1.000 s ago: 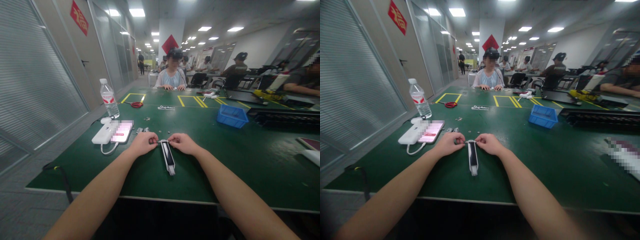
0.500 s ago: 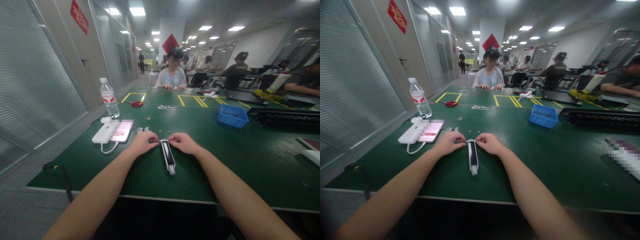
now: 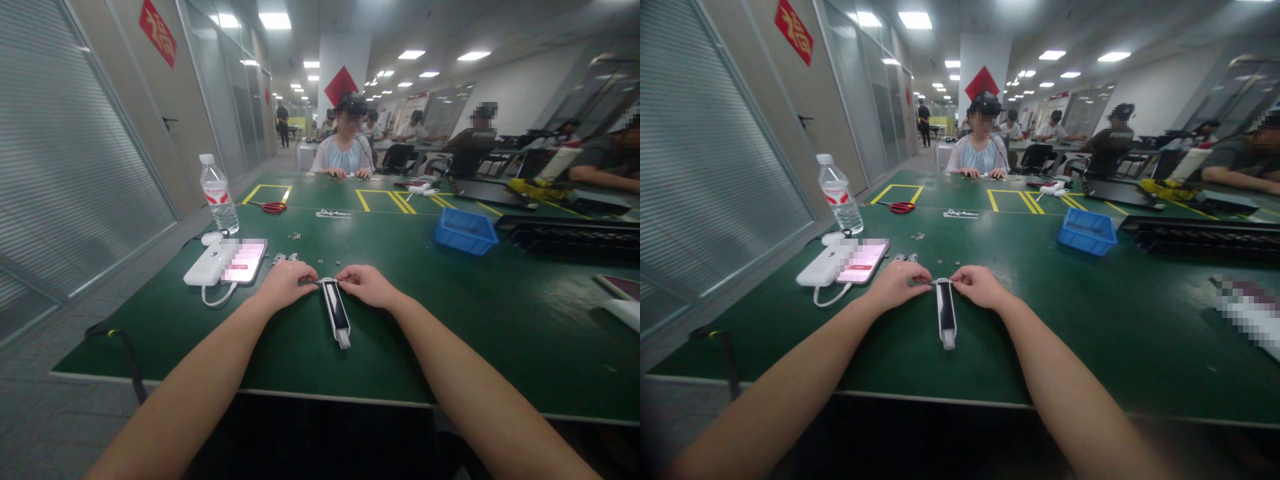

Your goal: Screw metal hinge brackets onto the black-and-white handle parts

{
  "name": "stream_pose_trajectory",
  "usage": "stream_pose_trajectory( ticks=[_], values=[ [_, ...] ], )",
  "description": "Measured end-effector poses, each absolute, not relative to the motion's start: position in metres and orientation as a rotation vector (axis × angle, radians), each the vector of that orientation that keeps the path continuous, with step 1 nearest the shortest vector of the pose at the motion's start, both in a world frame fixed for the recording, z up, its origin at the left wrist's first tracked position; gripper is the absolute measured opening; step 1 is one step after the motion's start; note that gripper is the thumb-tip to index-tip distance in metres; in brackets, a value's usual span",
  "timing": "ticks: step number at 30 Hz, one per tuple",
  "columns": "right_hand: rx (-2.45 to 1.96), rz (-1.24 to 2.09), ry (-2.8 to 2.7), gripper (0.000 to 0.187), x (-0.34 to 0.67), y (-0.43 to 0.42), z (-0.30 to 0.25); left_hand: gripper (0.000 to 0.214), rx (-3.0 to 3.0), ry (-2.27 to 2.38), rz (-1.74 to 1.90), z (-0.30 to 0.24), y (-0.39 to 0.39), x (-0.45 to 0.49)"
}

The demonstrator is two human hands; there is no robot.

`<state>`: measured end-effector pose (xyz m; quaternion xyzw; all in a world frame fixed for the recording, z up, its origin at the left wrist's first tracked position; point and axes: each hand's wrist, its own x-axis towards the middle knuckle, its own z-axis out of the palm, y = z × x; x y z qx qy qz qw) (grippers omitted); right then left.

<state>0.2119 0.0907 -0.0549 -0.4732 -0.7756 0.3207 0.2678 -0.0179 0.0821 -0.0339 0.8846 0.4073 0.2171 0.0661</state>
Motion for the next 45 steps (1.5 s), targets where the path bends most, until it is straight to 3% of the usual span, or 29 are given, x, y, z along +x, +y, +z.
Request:
stream_pose_trajectory(
  ticks=[45],
  values=[
    [-1.293,0.909,-2.087,0.020,0.2100,0.0888,-0.0520,0.018,2.568,1.308,0.603,-0.0314,0.0765,-0.0150]
  ],
)
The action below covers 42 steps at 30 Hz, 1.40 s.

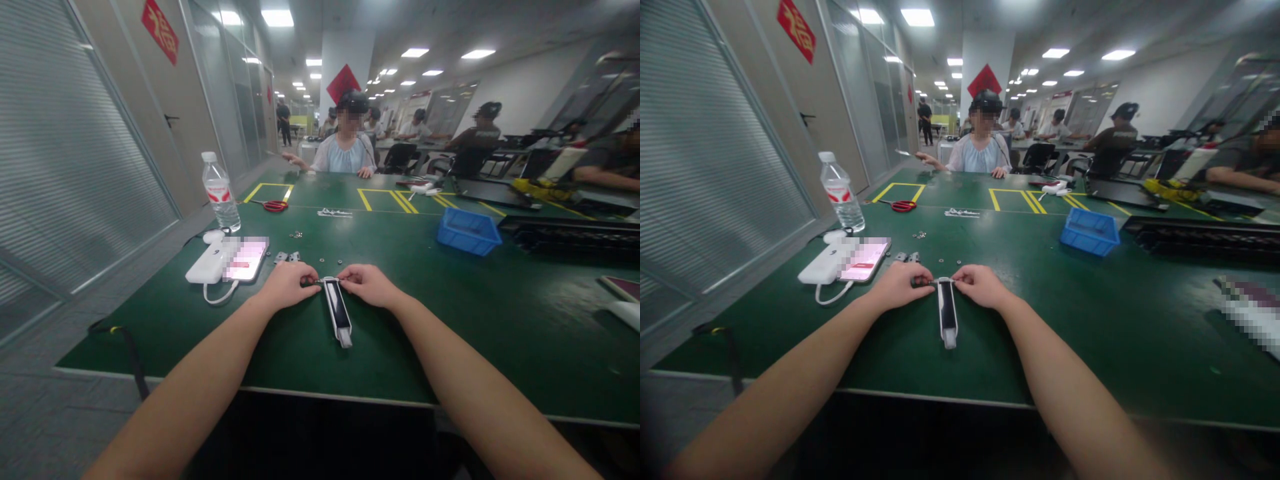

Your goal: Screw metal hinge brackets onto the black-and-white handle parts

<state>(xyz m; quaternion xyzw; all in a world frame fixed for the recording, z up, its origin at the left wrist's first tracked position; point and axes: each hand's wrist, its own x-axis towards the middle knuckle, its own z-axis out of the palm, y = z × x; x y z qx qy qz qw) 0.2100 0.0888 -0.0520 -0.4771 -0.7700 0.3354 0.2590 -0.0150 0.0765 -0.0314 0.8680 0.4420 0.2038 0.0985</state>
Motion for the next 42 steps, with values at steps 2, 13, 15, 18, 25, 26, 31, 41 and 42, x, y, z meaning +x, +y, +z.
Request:
stream_pose_trajectory(
  ticks=[2,13,15,18,25,26,31,41,42],
  values=[
    [-1.297,0.904,-2.088,0.020,0.2098,0.0881,-0.0506,0.018,2.558,1.290,0.628,-0.0320,0.0766,-0.0155],
    [-1.268,0.898,-2.084,0.018,0.2107,0.0903,-0.0553,0.014,2.541,1.232,0.711,-0.0308,0.0751,-0.0141],
    [-1.266,0.887,-2.087,0.018,0.2109,0.0901,-0.0549,0.014,2.531,1.246,0.723,-0.0298,0.0740,-0.0130],
    [-1.271,0.855,-2.100,0.018,0.2112,0.0898,-0.0541,0.014,2.529,1.270,0.723,-0.0291,0.0734,-0.0123],
    [-1.276,0.872,-2.096,0.019,0.2113,0.0909,-0.0554,0.015,2.515,1.276,0.678,-0.0301,0.0750,-0.0130],
    [-1.268,0.883,-2.093,0.018,0.2113,0.0911,-0.0559,0.014,2.510,1.275,0.678,-0.0304,0.0752,-0.0130],
    [-1.252,0.902,-2.076,0.018,0.2116,0.0918,-0.0577,0.015,2.510,1.251,0.703,-0.0317,0.0756,-0.0131],
    [-1.269,0.889,-2.086,0.018,0.2116,0.0909,-0.0558,0.015,2.487,1.369,0.649,-0.0289,0.0758,-0.0136],
    [-1.269,0.881,-2.089,0.018,0.2115,0.0907,-0.0553,0.014,2.481,1.366,0.645,-0.0287,0.0756,-0.0135]
  ],
)
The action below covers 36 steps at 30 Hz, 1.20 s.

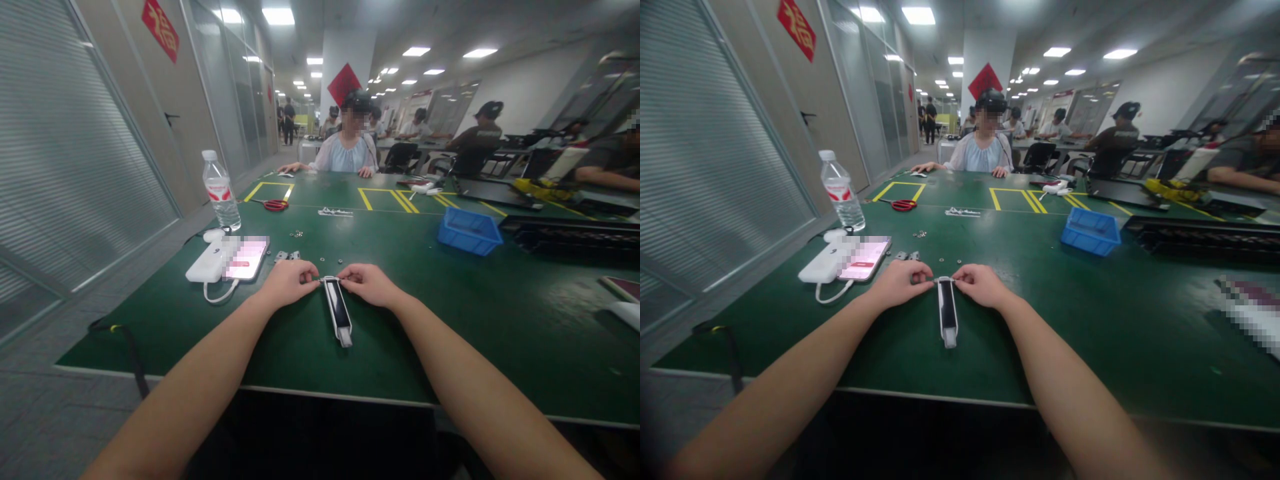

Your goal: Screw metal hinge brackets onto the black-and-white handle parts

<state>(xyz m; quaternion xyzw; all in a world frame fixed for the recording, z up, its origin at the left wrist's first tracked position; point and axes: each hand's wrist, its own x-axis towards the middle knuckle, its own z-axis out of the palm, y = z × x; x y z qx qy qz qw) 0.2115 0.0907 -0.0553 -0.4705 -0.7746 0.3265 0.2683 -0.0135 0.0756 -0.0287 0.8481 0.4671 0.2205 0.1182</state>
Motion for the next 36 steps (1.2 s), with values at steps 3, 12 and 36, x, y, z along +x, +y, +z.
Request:
stream_pose_trajectory(
  ticks=[3,12,36],
  values=[
    [-1.271,0.865,-2.094,0.017,0.2110,0.0900,-0.0543,0.014,2.468,1.350,0.652,-0.0287,0.0755,-0.0134],
    [-1.267,0.866,-2.094,0.019,0.2114,0.0910,-0.0562,0.012,2.440,1.329,0.665,-0.0277,0.0757,-0.0136],
    [-1.260,0.880,-2.087,0.019,0.2118,0.0915,-0.0577,0.012,2.327,1.374,0.717,-0.0276,0.0773,-0.0142]
  ],
)
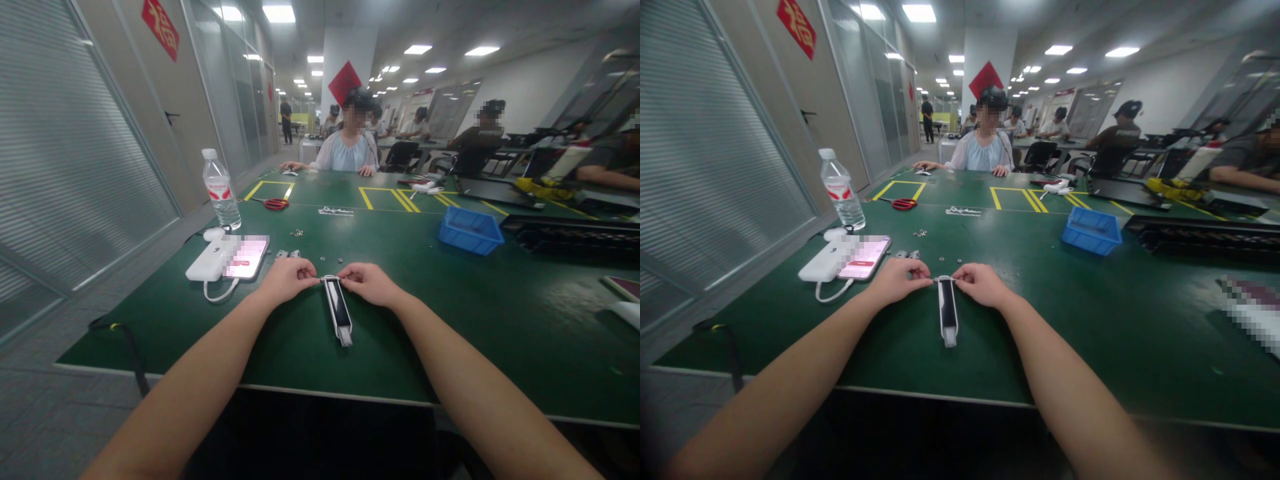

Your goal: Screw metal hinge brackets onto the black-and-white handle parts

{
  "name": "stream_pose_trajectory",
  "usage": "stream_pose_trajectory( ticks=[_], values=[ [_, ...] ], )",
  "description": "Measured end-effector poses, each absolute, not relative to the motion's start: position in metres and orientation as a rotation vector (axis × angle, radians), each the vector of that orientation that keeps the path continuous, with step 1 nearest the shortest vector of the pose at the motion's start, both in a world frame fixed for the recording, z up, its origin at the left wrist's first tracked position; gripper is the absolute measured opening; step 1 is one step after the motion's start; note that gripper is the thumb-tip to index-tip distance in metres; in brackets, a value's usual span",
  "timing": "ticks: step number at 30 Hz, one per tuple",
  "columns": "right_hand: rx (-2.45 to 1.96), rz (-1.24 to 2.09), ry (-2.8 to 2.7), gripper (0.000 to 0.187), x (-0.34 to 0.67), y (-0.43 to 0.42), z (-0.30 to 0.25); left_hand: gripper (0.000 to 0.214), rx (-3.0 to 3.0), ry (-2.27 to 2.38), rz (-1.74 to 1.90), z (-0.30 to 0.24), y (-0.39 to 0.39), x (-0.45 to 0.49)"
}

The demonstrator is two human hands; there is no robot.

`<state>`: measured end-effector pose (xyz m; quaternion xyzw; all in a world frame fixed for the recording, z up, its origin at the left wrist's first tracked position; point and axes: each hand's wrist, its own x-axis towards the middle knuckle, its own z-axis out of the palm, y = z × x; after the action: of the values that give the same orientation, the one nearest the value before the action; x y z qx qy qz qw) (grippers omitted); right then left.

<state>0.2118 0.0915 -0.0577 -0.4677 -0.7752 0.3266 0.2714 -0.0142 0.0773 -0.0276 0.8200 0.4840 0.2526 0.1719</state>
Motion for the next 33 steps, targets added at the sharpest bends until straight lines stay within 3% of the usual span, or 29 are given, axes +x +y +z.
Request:
stream_pose_trajectory(
  ticks=[33],
  values=[
    [-1.259,0.886,-2.088,0.017,0.2121,0.0916,-0.0569,0.008,2.388,1.223,0.771,-0.0333,0.0777,-0.0129]
  ],
)
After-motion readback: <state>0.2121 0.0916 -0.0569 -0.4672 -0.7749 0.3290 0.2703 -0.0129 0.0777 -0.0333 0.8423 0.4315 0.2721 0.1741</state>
